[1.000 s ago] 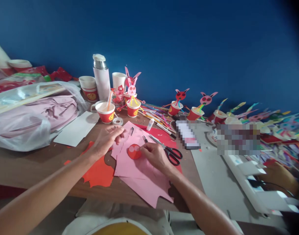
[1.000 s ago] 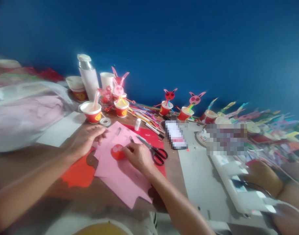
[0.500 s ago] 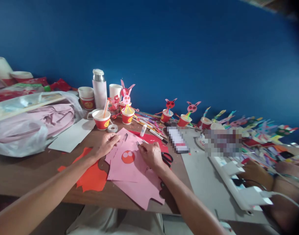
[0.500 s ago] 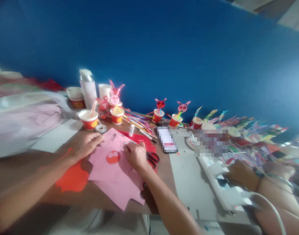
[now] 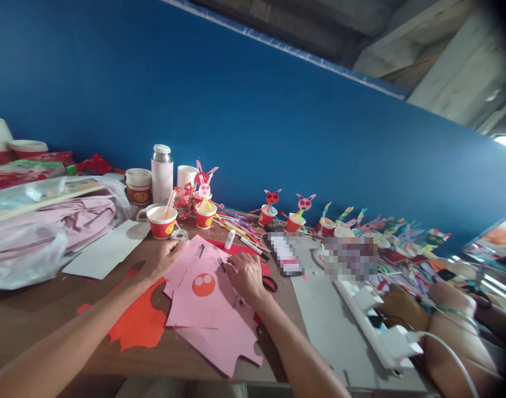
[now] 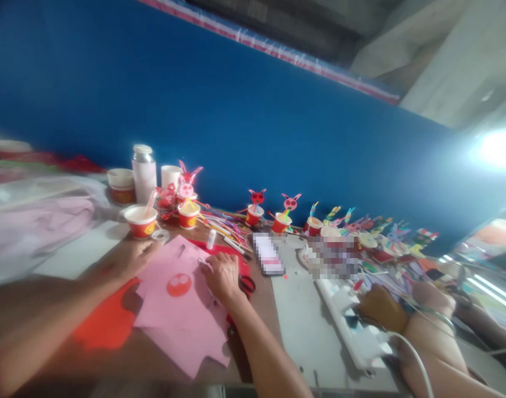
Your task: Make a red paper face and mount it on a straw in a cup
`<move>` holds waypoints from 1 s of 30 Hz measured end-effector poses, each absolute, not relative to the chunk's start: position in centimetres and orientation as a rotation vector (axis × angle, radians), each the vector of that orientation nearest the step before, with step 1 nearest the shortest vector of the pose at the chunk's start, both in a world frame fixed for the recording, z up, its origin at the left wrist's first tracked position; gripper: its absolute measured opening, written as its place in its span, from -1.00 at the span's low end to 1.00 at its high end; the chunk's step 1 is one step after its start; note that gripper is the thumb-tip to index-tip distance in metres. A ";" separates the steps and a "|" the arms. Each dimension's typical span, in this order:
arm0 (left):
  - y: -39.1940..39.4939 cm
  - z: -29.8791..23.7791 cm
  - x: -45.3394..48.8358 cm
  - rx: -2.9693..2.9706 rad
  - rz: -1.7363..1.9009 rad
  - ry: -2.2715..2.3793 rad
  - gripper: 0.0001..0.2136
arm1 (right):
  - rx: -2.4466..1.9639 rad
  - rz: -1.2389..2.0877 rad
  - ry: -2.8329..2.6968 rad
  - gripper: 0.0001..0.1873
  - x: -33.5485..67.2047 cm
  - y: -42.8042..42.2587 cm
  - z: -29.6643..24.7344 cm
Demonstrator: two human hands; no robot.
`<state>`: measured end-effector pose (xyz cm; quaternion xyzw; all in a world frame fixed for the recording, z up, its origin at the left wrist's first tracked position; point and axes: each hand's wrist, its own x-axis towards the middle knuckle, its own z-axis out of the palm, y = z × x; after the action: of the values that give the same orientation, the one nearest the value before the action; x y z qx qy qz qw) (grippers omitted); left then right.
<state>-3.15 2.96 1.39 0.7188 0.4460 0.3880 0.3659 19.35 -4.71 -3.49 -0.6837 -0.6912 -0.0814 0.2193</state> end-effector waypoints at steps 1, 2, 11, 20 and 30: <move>3.2 0.9 -3.1 1.871 1.008 1.163 -0.61 | -1.898 -0.223 -1.912 -0.83 19.6 -4.6 -3.6; 3.4 0.4 -3.0 1.894 1.007 1.173 -0.61 | -1.903 -0.222 -1.915 -0.82 19.7 -4.6 -3.7; 4.0 -0.6 -3.2 2.043 0.991 1.199 -0.61 | -1.903 -0.222 -1.992 -0.79 19.0 -4.9 -4.1; 3.8 -1.4 -3.2 2.084 0.950 1.155 -0.62 | -1.849 -0.167 -1.932 -0.87 18.5 -4.9 -4.0; 3.6 -1.1 -3.4 2.160 0.854 1.144 -0.60 | -1.469 0.177 -1.806 -0.62 18.8 -5.7 -3.2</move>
<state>-3.37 3.56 -1.10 0.8027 0.4251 0.3172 0.2727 18.83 -5.73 -3.20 -0.5785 -0.7115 0.0695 0.3927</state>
